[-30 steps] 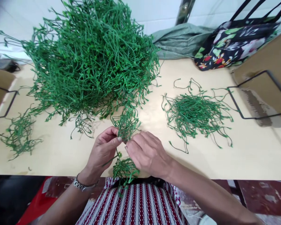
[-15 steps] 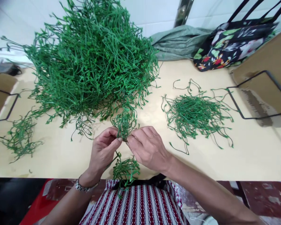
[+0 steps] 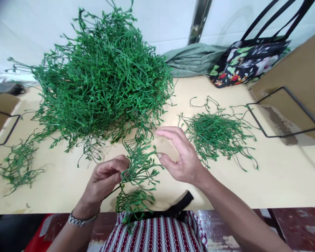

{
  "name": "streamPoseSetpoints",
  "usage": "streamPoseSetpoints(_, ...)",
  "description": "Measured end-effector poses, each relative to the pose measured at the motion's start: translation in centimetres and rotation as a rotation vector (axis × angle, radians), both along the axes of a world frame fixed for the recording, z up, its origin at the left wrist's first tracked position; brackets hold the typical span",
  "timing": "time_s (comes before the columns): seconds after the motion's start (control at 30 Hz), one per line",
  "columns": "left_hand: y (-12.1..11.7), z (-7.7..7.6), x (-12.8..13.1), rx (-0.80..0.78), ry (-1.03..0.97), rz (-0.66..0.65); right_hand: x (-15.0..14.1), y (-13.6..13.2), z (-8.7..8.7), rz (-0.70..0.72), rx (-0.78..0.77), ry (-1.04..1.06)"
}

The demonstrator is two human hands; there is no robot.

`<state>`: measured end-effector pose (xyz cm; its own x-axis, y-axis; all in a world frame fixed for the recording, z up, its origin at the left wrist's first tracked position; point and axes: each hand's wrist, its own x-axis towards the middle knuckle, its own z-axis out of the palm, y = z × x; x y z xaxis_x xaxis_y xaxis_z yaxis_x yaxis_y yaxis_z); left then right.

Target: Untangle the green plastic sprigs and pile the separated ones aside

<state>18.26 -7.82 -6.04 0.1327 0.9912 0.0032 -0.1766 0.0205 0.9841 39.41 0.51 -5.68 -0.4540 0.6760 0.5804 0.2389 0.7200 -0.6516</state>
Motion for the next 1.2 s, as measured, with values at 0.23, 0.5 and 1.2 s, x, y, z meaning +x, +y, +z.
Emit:
streamPoseSetpoints(0.23,0.6,0.1,-0.2,-0.034,0.083,-0.035,-0.6,0.5,-0.1,0.258,-0.287,-0.014)
streamPoseSetpoints(0.5,1.3,-0.4,0.5,-0.223,0.001,0.017,-0.9,0.1,-0.3,-0.056,-0.202,-0.100)
streamPoseSetpoints(1.2,2.6,0.8,2.8,-0.353,-0.012,0.097,-1.3,0.6,0.7,0.375,-0.479,-0.230)
